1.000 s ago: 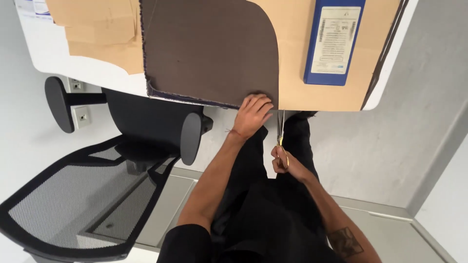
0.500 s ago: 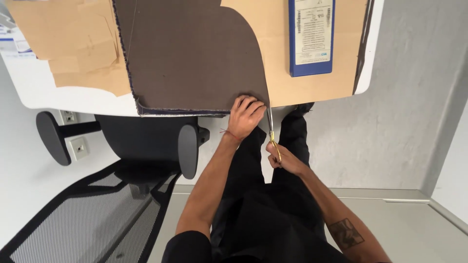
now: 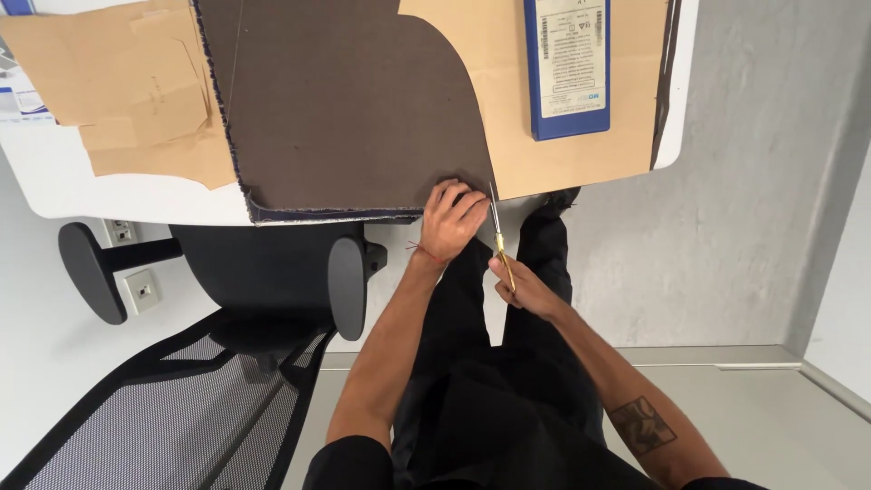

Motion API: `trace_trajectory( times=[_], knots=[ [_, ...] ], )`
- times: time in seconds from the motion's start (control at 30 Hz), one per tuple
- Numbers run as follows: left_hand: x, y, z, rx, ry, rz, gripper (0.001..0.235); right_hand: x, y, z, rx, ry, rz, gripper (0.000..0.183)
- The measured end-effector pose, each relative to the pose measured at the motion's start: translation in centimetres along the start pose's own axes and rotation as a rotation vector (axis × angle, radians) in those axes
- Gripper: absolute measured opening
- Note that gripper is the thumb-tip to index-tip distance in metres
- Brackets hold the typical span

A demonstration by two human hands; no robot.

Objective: Cutting a piece of leather using scissors while following a paper pattern.

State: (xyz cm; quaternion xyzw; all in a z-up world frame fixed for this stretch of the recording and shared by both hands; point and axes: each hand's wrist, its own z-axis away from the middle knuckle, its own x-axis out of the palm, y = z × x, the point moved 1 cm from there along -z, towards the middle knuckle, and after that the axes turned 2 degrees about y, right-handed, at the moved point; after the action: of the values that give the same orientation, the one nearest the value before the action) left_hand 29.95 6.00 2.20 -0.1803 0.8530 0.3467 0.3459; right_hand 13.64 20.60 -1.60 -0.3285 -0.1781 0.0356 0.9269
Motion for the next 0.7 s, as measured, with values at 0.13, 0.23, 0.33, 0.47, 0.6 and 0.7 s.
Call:
trace_trajectory(
  times=[0.13,0.23,0.33,0.47,0.6,0.7],
  knots=[
    [-0.1,0.0,0.0,0.014,0.001,0.002,0.010,0.1,-0.9,-0.1,-0.008,0.026,0.028,0.045],
    [-0.6,0.3,-0.4,0.022,0.003,0.000,0.010,0.3,-1.6,0.2,0.013,0.049,0.043,0.045],
    [-0.8,0.4,-0.8,0.028,0.014,-0.001,0.010,0.1,-1.1,-0.1,-0.003,0.047,-0.004,0.045],
    [-0.6,0.4,-0.5,0.026,0.010,-0.004,0.010,0.5,-1.5,0.2,0.005,0.047,-0.039,0.046],
    [-0.6,0.4,-0.6,0.025,0.014,-0.006,0.010,0.4,-1.3,0.0,-0.016,0.049,-0.046,0.047],
    [-0.7,0.5,-0.6,0.026,0.011,-0.001,0.010,0.3,-1.5,-0.1,0.011,0.059,-0.001,0.046]
  ],
)
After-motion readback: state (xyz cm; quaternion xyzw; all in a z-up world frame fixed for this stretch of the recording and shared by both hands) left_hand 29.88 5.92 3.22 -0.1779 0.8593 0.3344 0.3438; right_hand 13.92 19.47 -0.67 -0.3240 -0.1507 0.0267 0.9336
